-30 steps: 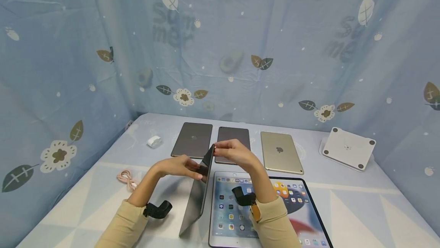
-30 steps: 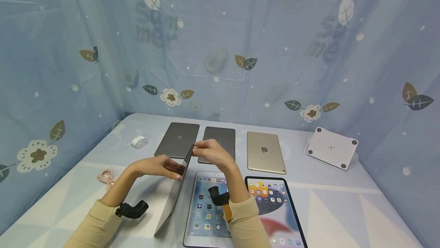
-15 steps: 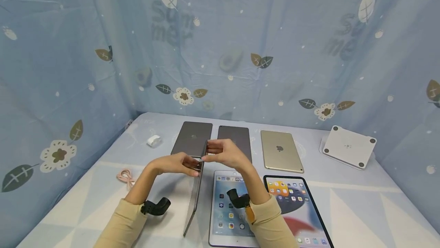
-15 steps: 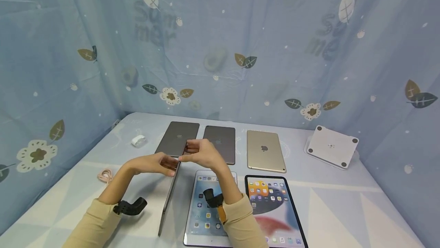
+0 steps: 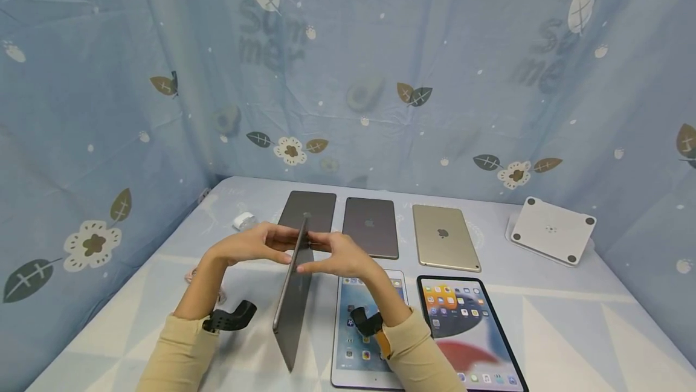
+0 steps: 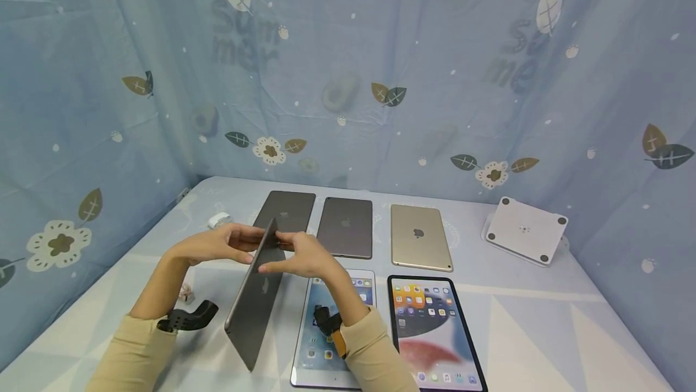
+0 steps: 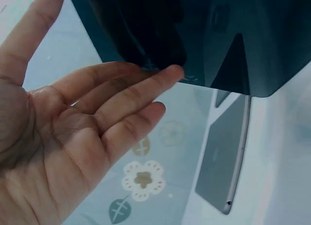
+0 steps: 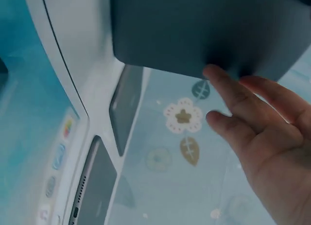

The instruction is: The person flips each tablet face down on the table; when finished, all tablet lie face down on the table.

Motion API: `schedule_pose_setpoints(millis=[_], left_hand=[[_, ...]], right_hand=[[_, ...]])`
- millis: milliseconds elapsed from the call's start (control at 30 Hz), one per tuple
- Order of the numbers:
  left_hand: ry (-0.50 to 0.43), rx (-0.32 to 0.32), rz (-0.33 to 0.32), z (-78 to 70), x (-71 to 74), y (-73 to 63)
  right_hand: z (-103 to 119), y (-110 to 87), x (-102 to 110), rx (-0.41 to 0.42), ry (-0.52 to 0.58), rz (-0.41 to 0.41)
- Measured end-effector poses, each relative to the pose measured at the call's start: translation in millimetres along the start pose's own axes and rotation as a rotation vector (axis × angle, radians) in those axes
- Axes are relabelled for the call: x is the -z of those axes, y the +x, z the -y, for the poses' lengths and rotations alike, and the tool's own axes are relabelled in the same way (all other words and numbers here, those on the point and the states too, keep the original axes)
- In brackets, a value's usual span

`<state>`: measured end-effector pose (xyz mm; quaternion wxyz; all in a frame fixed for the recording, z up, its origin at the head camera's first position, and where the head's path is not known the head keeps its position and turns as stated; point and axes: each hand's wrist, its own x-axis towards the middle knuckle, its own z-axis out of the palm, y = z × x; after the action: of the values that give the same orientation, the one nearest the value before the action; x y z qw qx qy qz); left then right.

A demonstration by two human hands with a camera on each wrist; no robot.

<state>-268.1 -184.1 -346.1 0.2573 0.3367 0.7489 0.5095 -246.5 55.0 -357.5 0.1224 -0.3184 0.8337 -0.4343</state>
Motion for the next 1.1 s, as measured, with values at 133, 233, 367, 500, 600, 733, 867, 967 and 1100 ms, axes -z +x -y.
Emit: schedule_pose_setpoints(millis=[133, 233, 367, 500, 600, 733, 867, 967, 1100], left_hand=[[-0.025, -0.006, -0.025, -3.0, 4.2, -7.7], [-0.011, -0.007, -0.046, -6.0, 6.2, -12.2], [0.007, -0.019, -0.052, -10.2, 7.5, -16.1], [0.042, -0.040, -0.044, -13.0, 10.3, -20.0], [0.074, -0.049, -0.036, -13.0, 12.9, -22.3], [0.093, -0.051, -0.022, -11.7, 15.0, -25.1], [0.089, -0.062, -0.020, -8.8, 17.5, -28.4], [0.078, -0.082, -0.014, -5.6, 20.5, -30.5], [0.067, -0.116, 0.019, 0.5, 26.5, -34.9]], right_hand=[[-1, 3.4, -9, -0.062, -0.086, 0.052], [-4, 5.8, -15, -0.107, -0.157, 0.101], [-8, 7.6, -19, -0.124, -0.217, 0.159], [-8, 8.2, -22, -0.140, -0.265, 0.177], [-7, 8.4, -24, -0.173, -0.288, 0.180], [-6, 7.8, -28, -0.230, -0.337, 0.194], [-5, 7.1, -31, -0.260, -0.377, 0.200], [-5, 6.9, -32, -0.268, -0.386, 0.198], [-5, 7.5, -33, -0.278, -0.391, 0.203]])
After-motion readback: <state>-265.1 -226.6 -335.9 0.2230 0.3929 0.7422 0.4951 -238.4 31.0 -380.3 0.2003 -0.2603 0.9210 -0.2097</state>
